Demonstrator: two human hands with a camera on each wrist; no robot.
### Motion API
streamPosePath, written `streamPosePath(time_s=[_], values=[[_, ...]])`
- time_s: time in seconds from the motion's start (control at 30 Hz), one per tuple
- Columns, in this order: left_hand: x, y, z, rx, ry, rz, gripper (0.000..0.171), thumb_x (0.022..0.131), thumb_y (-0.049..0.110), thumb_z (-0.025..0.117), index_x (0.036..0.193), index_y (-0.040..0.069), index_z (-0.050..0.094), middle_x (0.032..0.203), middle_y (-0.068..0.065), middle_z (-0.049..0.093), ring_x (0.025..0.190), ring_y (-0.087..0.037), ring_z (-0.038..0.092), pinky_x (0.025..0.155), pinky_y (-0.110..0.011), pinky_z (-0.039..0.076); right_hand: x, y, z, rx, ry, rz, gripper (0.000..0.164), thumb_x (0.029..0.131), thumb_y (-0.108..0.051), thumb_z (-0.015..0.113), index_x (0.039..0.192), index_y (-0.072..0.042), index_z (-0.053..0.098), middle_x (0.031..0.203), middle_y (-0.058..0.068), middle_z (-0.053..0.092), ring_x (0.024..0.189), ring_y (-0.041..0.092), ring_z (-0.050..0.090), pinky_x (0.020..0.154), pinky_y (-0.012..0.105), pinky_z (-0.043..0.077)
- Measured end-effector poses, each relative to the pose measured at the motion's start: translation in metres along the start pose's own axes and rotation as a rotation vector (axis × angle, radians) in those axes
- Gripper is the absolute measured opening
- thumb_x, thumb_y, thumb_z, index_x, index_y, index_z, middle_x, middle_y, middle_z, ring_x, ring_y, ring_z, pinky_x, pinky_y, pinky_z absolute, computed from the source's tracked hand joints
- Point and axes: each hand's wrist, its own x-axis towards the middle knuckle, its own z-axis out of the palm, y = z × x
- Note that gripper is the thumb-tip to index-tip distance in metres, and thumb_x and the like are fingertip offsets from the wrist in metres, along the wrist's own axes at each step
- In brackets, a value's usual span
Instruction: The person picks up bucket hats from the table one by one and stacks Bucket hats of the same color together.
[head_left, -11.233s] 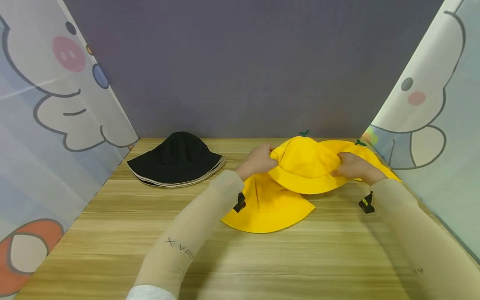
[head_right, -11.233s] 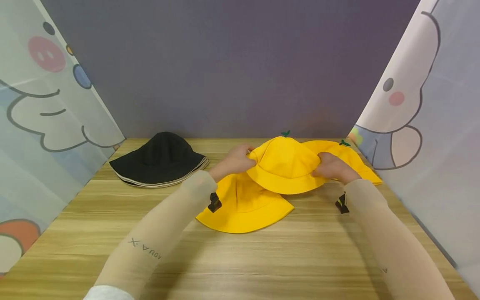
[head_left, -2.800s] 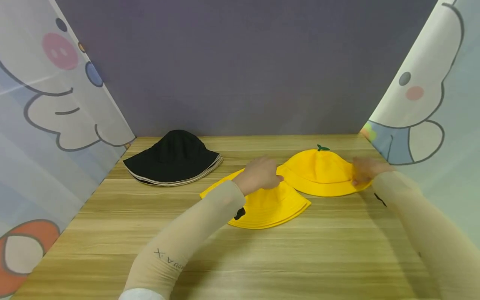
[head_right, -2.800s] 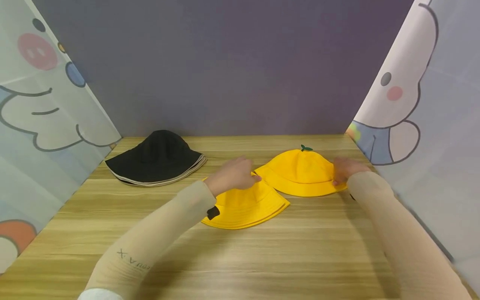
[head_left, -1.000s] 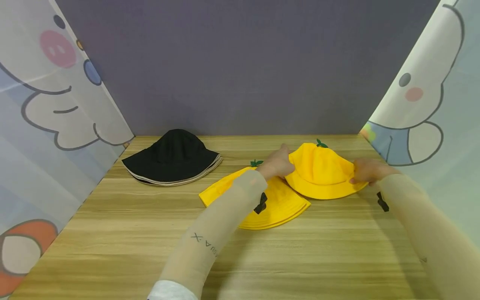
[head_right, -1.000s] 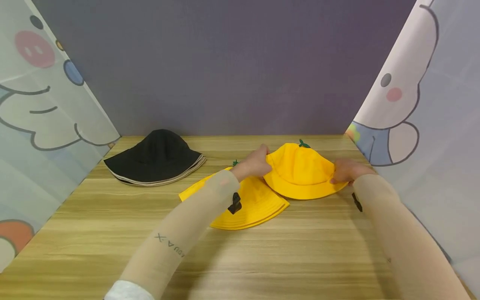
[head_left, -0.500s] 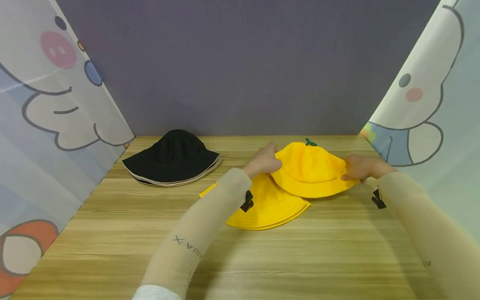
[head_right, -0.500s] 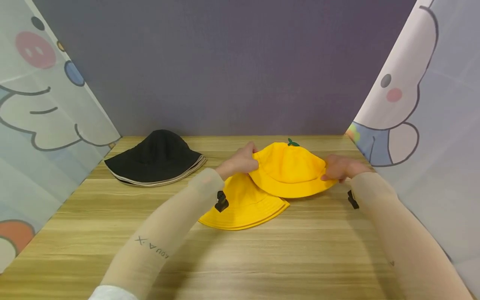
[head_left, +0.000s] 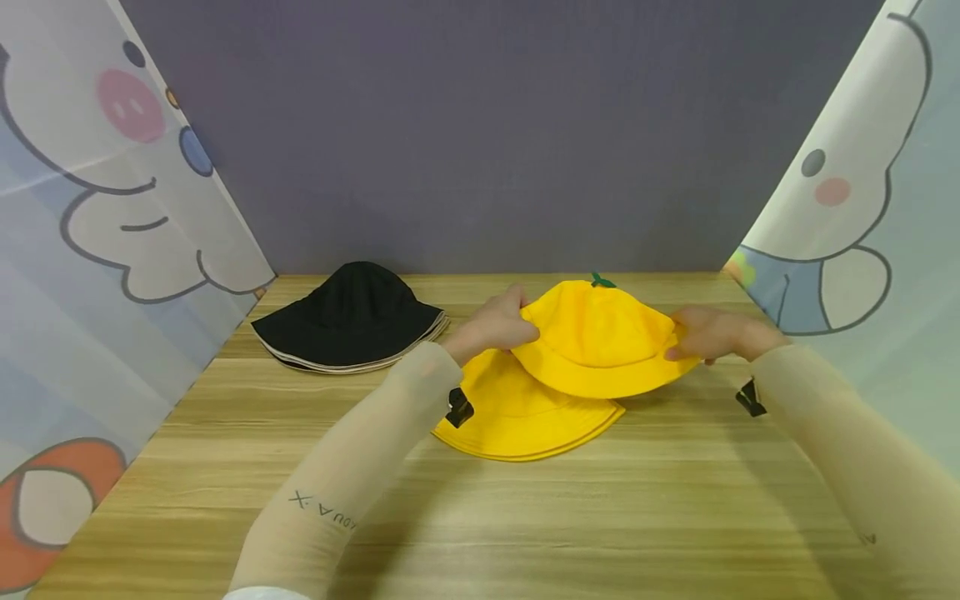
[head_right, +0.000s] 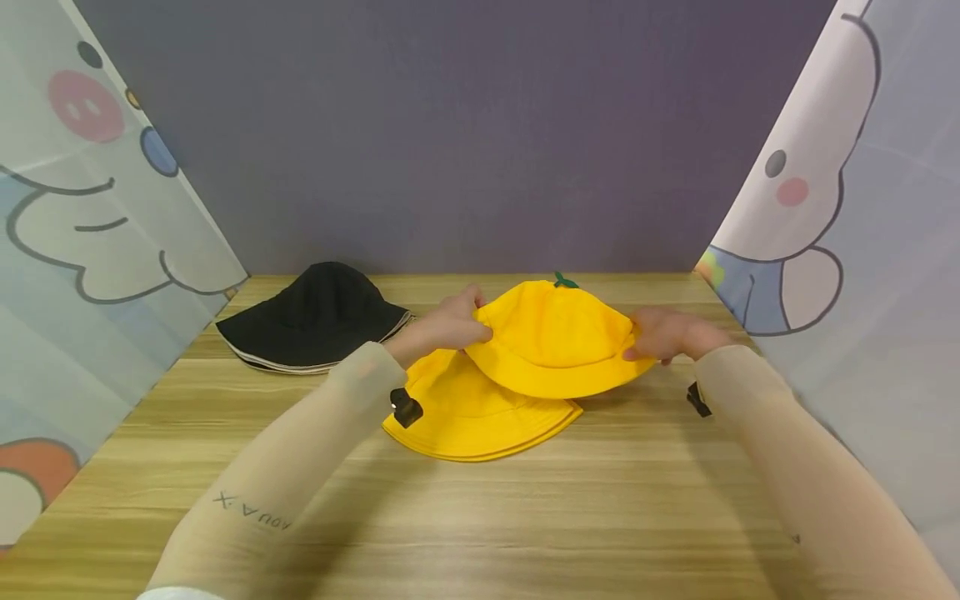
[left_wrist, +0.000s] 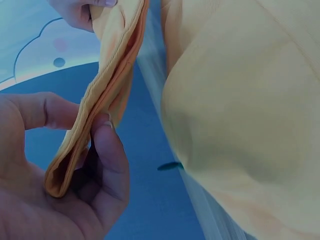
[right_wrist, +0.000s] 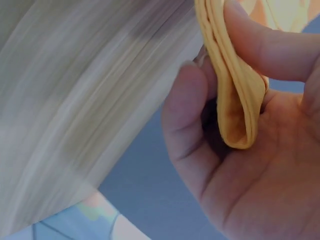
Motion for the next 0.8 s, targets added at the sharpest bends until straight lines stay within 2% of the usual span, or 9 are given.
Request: streamPosePath(time_s=[0.17,0.3,0.43,0.53,0.6,0.8], values=[[-0.008,-0.013,-0.01,-0.015,-0.003,-0.02,0.031,0.091,0.012,0.062,0.112,0.007,0.039,0.087,-0.008,0.042,0.066,-0.02,0.045,0.073,-0.045,0.053,0.0,-0.015,0.004,-0.047,0.017,-0.03,0.054,0.095,-0.023,0.071,0.126,0.015,0.05,0.096,0.014,0.057,0.059,0.02,0.055,0.056,0.036,0.053],[-0.013,-0.024,-0.018,-0.039,-0.013,-0.067,0.031,0.091,0.014,0.064,0.112,0.005,0.043,0.093,-0.011,0.045,0.074,-0.024,0.049,0.082,-0.051,0.055,0.0,-0.026,0.006,-0.031,0.012,-0.05,0.053,0.094,-0.026,0.072,0.125,0.013,0.052,0.094,0.012,0.056,0.061,0.02,0.056,0.057,0.036,0.054],[-0.018,-0.037,-0.025,-0.023,-0.046,-0.11,0.04,0.092,0.017,0.063,0.127,0.007,0.048,0.111,-0.011,0.054,0.089,-0.027,0.056,0.082,-0.047,0.055,0.0,-0.037,0.009,-0.007,0.001,-0.072,0.041,0.094,-0.026,0.073,0.113,0.006,0.056,0.086,0.008,0.052,0.061,0.02,0.057,0.058,0.035,0.055],[-0.024,-0.045,-0.031,0.005,-0.072,-0.11,0.053,0.092,0.018,0.062,0.141,0.008,0.046,0.125,-0.01,0.057,0.097,-0.027,0.059,0.078,-0.041,0.057,0.001,-0.044,0.013,0.012,-0.006,-0.09,0.031,0.094,-0.024,0.074,0.104,0.001,0.057,0.08,0.006,0.05,0.057,0.019,0.056,0.056,0.036,0.054],[-0.028,-0.05,-0.035,-0.001,-0.083,-0.101,0.059,0.091,0.017,0.062,0.146,0.009,0.044,0.131,-0.009,0.056,0.1,-0.028,0.06,0.076,-0.039,0.057,0.001,-0.049,0.015,0.031,-0.013,-0.095,0.029,0.094,-0.022,0.074,0.103,0.0,0.058,0.078,0.005,0.05,0.056,0.018,0.055,0.056,0.036,0.054],[-0.049,-0.064,-0.047,-0.015,-0.12,-0.068,0.057,0.091,0.015,0.061,0.147,0.009,0.046,0.134,-0.01,0.055,0.103,-0.028,0.059,0.073,-0.037,0.058,0.001,-0.064,0.026,0.061,-0.026,-0.134,0.028,0.093,-0.02,0.075,0.106,0.0,0.06,0.075,0.003,0.05,0.054,0.017,0.054,0.053,0.034,0.052]])
